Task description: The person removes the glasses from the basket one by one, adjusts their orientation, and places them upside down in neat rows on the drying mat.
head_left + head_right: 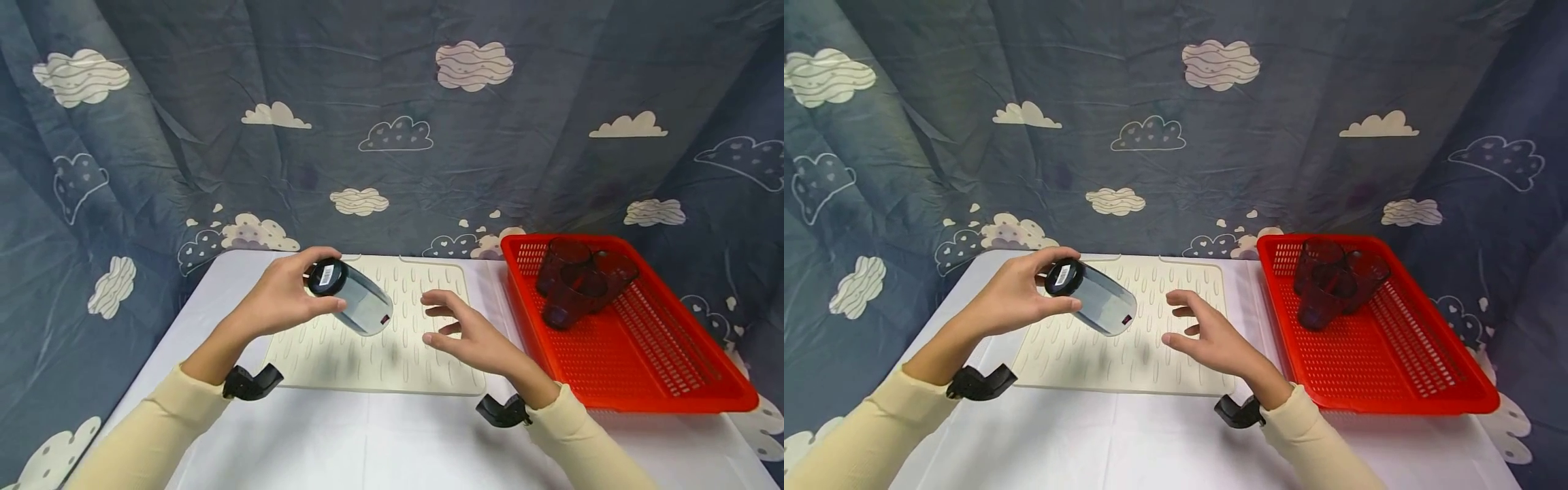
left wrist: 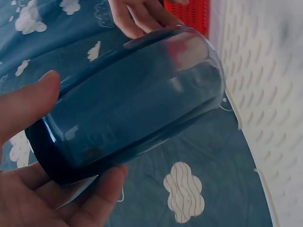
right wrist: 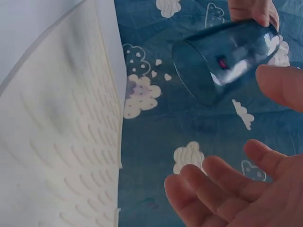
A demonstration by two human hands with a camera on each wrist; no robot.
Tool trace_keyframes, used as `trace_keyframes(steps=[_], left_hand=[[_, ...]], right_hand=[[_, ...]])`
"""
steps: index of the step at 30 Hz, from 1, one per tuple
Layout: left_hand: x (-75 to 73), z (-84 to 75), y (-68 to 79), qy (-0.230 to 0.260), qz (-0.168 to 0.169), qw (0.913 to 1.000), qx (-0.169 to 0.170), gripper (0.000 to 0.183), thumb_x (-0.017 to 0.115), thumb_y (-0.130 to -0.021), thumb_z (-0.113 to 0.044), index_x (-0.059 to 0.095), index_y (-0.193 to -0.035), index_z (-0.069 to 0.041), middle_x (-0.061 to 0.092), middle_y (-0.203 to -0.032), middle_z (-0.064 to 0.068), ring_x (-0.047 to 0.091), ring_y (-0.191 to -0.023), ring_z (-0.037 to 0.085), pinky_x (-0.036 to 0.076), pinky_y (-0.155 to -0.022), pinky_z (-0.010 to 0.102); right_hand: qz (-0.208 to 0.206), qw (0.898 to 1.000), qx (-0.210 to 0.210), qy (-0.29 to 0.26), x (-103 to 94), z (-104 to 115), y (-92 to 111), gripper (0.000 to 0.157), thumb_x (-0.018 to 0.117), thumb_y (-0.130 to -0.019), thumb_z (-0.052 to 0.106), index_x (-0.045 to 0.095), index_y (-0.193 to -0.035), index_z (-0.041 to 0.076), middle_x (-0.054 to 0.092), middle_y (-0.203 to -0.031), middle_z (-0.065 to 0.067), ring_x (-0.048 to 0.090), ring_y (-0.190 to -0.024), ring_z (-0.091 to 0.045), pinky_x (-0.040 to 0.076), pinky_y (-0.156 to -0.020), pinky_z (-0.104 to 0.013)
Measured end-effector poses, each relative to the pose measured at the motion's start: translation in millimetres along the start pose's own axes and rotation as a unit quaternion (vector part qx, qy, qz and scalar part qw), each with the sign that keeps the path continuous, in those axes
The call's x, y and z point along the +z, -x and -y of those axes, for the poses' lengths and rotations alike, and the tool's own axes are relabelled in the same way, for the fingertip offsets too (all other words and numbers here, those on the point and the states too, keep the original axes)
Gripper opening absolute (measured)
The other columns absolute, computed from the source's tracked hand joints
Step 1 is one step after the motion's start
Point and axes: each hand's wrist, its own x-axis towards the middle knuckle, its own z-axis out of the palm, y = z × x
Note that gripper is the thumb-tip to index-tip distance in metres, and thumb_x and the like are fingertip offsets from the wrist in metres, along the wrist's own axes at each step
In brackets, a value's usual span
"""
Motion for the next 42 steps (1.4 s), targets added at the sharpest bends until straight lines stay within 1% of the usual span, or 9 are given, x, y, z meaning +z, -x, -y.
trace_keyframes(steps=[3, 6, 9, 14, 19, 26, 33, 38, 42], left_hand=[[-6.8, 1.8, -3.0, -0.045, 0.016, 0.9988, -0.001, 0.066, 0.085, -0.074, -0.023, 0.057, -0.133, -0.013, 0.071, -0.114, 0.01, 0.069, -0.095, 0.022, 0.058, -0.079, 0.037], [-14.3, 4.1, -8.1, -0.076, 0.032, 0.9966, 0.004, 0.066, 0.085, -0.074, -0.023, 0.058, -0.133, -0.012, 0.071, -0.114, 0.01, 0.069, -0.096, 0.023, 0.057, -0.081, 0.04], [-21.0, 7.9, -14.6, -0.091, 0.04, 0.9951, 0.003, 0.064, 0.085, -0.074, -0.022, 0.058, -0.132, -0.01, 0.071, -0.116, 0.011, 0.069, -0.098, 0.025, 0.057, -0.083, 0.041], [-27.1, 21.6, -26.9, -0.097, 0.046, 0.9941, -0.016, 0.062, 0.083, -0.077, -0.021, 0.058, -0.133, -0.008, 0.069, -0.12, 0.014, 0.069, -0.102, 0.028, 0.057, -0.085, 0.044], [-28.1, 36.3, -37.8, -0.124, 0.042, 0.9913, -0.02, 0.061, 0.082, -0.077, -0.021, 0.059, -0.131, -0.007, 0.07, -0.118, 0.016, 0.068, -0.101, 0.03, 0.056, -0.086, 0.045], [-31.5, 41.6, -50.6, -0.141, 0.058, 0.988, -0.025, 0.063, 0.081, -0.079, -0.022, 0.056, -0.134, -0.005, 0.068, -0.122, 0.017, 0.068, -0.103, 0.031, 0.056, -0.087, 0.045], [-35.0, 52.1, -63.7, -0.176, 0.064, 0.9818, -0.032, 0.065, 0.081, -0.079, -0.024, 0.055, -0.136, -0.003, 0.068, -0.121, 0.019, 0.067, -0.104, 0.033, 0.056, -0.087, 0.046], [-36.9, 62.0, -73.6, -0.189, 0.072, 0.9781, -0.051, 0.064, 0.081, -0.08, -0.025, 0.056, -0.135, -0.003, 0.066, -0.123, 0.019, 0.065, -0.108, 0.035, 0.054, -0.089, 0.048], [-37.2, 71.4, -81.1, -0.192, 0.083, 0.9751, -0.073, 0.065, 0.08, -0.081, -0.027, 0.055, -0.136, -0.004, 0.065, -0.126, 0.019, 0.062, -0.113, 0.036, 0.053, -0.093, 0.05]], right_hand=[[-0.006, 1.0, 0.008, 0.022, -5.5, -2.5, 5.2, 0.059, 0.069, -0.092, 0.022, 0.042, -0.142, 0.007, 0.052, -0.143, -0.013, 0.056, -0.127, -0.034, 0.053, -0.099, -0.05], [-0.013, 0.998, 0.013, 0.052, -13.2, -2.6, 11.0, 0.059, 0.069, -0.092, 0.022, 0.042, -0.143, 0.006, 0.05, -0.145, -0.015, 0.053, -0.129, -0.036, 0.052, -0.099, -0.052], [-0.016, 0.996, 0.027, 0.085, -20.7, -0.3, 17.0, 0.062, 0.069, -0.091, 0.023, 0.041, -0.144, 0.007, 0.049, -0.147, -0.014, 0.051, -0.13, -0.034, 0.052, -0.1, -0.053], [-0.011, 0.992, 0.038, 0.124, -29.0, 2.2, 25.6, 0.063, 0.07, -0.09, 0.024, 0.042, -0.144, 0.008, 0.048, -0.147, -0.013, 0.048, -0.131, -0.032, 0.052, -0.1, -0.055], [-0.008, 0.99, 0.04, 0.134, -31.3, -0.3, 28.4, 0.063, 0.072, -0.089, 0.025, 0.044, -0.142, 0.007, 0.048, -0.146, -0.014, 0.048, -0.13, -0.033, 0.052, -0.098, -0.055], [-0.036, 0.988, 0.041, 0.145, -36.1, -6.4, 34.2, 0.062, 0.073, -0.088, 0.028, 0.047, -0.14, 0.007, 0.051, -0.143, -0.016, 0.05, -0.128, -0.034, 0.053, -0.097, -0.056], [-0.035, 0.987, 0.055, 0.149, -42.8, -10.4, 40.7, 0.061, 0.073, -0.088, 0.026, 0.047, -0.14, 0.007, 0.051, -0.141, -0.017, 0.05, -0.125, -0.034, 0.054, -0.095, -0.056], [-0.037, 0.985, 0.074, 0.154, -45.0, -12.8, 42.9, 0.062, 0.073, -0.088, 0.025, 0.046, -0.141, 0.008, 0.05, -0.142, -0.016, 0.05, -0.125, -0.034, 0.053, -0.097, -0.057], [-0.034, 0.985, 0.075, 0.15, -44.6, -13.7, 43.3, 0.062, 0.073, -0.088, 0.027, 0.046, -0.141, 0.008, 0.05, -0.142, -0.017, 0.05, -0.126, -0.035, 0.053, -0.097, -0.058]])
